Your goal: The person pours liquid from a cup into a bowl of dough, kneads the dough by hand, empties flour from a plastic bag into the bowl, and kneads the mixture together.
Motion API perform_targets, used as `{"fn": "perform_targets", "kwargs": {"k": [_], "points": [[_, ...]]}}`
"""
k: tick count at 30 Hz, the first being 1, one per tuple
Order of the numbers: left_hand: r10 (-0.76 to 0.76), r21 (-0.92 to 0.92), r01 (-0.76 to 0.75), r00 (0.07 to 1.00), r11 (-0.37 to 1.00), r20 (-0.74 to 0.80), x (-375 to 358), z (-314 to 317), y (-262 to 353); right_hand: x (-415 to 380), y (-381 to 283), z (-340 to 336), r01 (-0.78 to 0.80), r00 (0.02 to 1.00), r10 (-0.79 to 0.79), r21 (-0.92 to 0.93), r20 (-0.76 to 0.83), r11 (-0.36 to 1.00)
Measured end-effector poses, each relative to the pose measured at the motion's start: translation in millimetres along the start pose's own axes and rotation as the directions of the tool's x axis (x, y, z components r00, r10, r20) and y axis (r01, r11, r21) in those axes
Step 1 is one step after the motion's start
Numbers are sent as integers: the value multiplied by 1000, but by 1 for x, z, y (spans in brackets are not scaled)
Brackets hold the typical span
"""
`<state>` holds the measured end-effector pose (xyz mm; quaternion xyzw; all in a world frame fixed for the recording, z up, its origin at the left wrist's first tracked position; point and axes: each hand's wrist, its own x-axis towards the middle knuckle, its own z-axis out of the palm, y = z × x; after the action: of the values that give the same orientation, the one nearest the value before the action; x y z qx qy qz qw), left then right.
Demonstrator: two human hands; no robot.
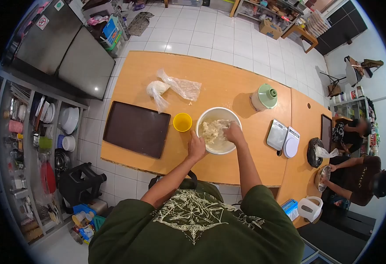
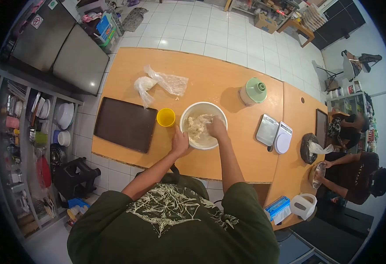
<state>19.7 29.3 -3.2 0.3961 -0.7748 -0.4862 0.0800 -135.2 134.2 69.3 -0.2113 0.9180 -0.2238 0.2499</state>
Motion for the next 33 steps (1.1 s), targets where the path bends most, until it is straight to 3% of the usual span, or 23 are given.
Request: {"fn": "perform_targets", "kwargs": {"k": [1,3,4,6,9,11,14,18,20,21,23,24,27,31,33], "points": [[-2,2,2,1000,1000,-1,0,-1,1,9,4,5,0,1000,0,1,3,1000],[1,25,0,1000,1000,-30,-2,0,4,31,29,33,-39,991,58,-163,118,986],[2,26,-1,1000,1000,-28,-2,1,4,48,54,65,-28,993,37,-79,115,997],[-6,21,6,1000,1000,0,0,1,4,52,37,86,-91,992,87,37,91,995],[-8,59,9,1000,998,-25,2,8,2,55,16,112,-2,997,1,15,71,1000],[-15,50,16,1000,999,-18,2,7,1,32,-21,77,56,930,-27,-67,367,996],[-21,33,22,999,999,-38,-2,6,9,41,2,86,179,883,-53,-229,466,957],[-73,28,75,995,997,-68,-4,4,18,38,12,81,336,815,-127,-282,566,899],[-65,29,67,996,997,-52,-3,3,15,33,8,59,477,748,-258,-224,612,850],[-62,30,63,997,998,-36,-2,4,13,36,12,52,481,746,-260,-225,613,848],[-53,32,55,998,998,-36,-1,8,4,42,21,45,314,893,-215,-205,394,927],[-34,32,35,999,999,-36,0,8,6,45,19,43,316,893,-217,-206,394,926],[-28,26,29,999,999,-28,-2,4,12,47,13,46,53,987,-19,-216,159,975],[-26,43,25,1000,999,8,3,8,8,50,10,101,172,981,-156,-144,114,975],[45,2,-45,992,999,-121,5,16,-1,43,-2,108,159,912,-54,-230,406,960]]}}
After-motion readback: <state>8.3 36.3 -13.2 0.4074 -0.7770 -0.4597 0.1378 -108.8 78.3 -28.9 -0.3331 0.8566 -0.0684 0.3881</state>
